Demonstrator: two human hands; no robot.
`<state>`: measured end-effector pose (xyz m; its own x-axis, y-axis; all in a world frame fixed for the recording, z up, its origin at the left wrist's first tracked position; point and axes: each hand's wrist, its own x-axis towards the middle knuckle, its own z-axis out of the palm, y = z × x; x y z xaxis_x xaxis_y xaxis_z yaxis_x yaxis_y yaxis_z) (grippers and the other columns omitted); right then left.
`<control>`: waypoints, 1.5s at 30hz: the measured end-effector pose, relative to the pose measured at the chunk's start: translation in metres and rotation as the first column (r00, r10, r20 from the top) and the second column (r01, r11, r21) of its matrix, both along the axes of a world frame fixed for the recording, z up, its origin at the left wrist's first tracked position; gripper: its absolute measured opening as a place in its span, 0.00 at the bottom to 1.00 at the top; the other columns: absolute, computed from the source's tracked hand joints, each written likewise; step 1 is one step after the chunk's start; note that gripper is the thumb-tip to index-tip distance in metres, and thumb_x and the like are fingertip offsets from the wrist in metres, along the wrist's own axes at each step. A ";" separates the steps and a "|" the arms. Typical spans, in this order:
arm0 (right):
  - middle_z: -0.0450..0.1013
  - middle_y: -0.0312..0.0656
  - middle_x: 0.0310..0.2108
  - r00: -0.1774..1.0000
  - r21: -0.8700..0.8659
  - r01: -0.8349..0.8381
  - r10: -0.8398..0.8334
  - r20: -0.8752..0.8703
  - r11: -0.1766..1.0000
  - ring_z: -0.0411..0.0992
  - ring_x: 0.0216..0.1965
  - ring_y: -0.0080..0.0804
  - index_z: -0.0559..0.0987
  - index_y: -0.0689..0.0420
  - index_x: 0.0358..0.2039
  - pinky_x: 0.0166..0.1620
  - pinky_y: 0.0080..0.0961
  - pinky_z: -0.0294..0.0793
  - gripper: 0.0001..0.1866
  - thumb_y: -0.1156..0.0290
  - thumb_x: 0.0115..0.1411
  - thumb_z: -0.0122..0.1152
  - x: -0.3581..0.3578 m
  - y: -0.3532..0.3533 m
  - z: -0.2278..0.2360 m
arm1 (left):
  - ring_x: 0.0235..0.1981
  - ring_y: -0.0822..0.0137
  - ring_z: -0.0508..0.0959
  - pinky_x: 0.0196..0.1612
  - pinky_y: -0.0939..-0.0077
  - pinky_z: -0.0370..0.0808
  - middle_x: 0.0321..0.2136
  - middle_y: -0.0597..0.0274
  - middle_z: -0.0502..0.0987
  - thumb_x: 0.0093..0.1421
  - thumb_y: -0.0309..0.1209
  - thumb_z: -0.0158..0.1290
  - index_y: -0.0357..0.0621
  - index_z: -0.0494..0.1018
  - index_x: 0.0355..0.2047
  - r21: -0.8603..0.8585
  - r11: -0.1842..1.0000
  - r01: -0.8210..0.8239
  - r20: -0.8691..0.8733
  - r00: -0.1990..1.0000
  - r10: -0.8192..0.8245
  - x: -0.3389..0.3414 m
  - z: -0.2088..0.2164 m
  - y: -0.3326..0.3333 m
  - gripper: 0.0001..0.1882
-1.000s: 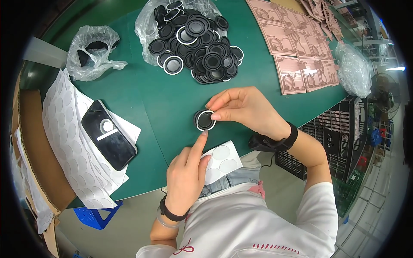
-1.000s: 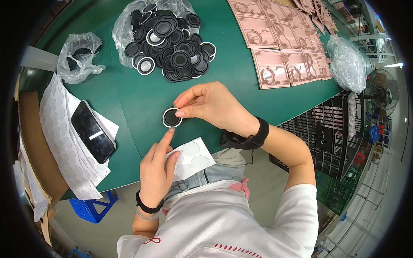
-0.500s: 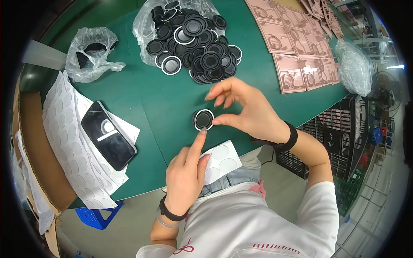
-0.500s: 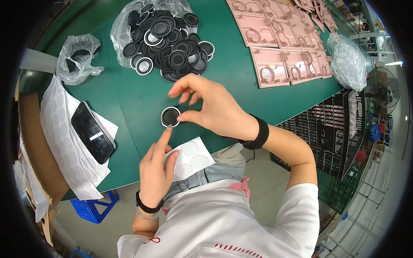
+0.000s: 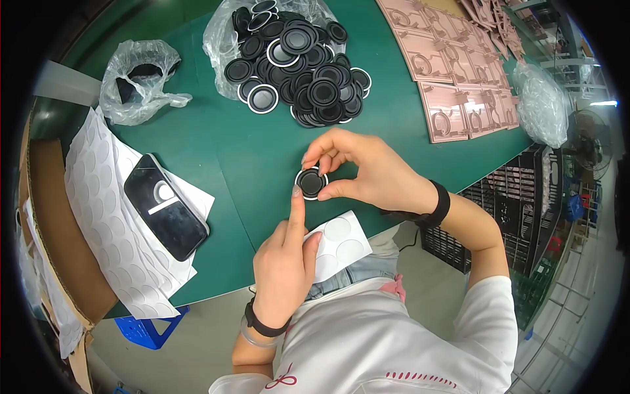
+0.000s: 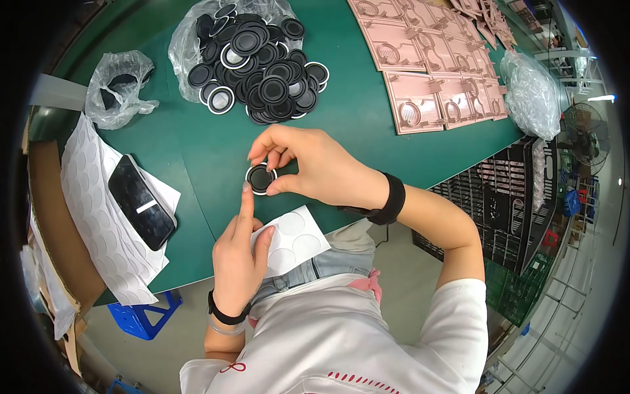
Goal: The person peels circular white stickers from a backing sheet and applies them to the rims of small black components. After finishing a sheet, they set it aside and retrieve a new one from a cardboard box to continue the process.
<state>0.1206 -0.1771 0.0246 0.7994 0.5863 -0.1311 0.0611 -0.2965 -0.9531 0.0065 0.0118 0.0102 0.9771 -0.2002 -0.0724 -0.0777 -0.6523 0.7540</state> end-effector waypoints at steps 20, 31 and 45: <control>0.75 0.42 0.44 0.942 -0.140 -0.109 0.147 0.302 0.984 0.75 0.41 0.39 0.77 0.60 0.31 0.43 0.30 0.75 0.06 0.78 0.53 0.65 -0.003 -0.004 0.008 | 0.23 0.57 0.73 0.27 0.63 0.70 0.26 0.56 0.71 0.60 0.27 0.56 0.46 0.67 0.60 -0.060 0.998 0.023 0.130 0.991 -0.015 -0.005 -0.007 0.002 0.27; 0.76 0.38 0.41 0.978 0.032 0.098 -0.102 0.181 0.995 0.74 0.39 0.30 0.77 0.59 0.36 0.43 0.25 0.74 0.07 0.75 0.58 0.64 0.005 -0.010 0.015 | 0.22 0.56 0.72 0.26 0.63 0.70 0.25 0.56 0.70 0.60 0.27 0.56 0.47 0.68 0.59 -0.046 0.999 -0.017 0.102 0.994 0.022 -0.004 -0.003 -0.001 0.25; 0.77 0.40 0.41 0.904 -0.152 -0.001 0.066 0.422 0.988 0.76 0.41 0.29 0.79 0.57 0.41 0.44 0.25 0.74 0.13 0.71 0.55 0.69 -0.017 -0.018 0.043 | 0.23 0.62 0.76 0.28 0.70 0.71 0.26 0.59 0.78 0.56 0.24 0.60 0.39 0.71 0.52 -0.317 0.940 -0.130 0.103 0.980 0.170 -0.012 -0.003 0.002 0.22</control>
<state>0.1035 -0.1952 0.0678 0.7780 0.6145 0.1308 0.4628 -0.4196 -0.7809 -0.0051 0.0140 0.0072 0.9944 -0.0432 0.0960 -0.1053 -0.4024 0.9094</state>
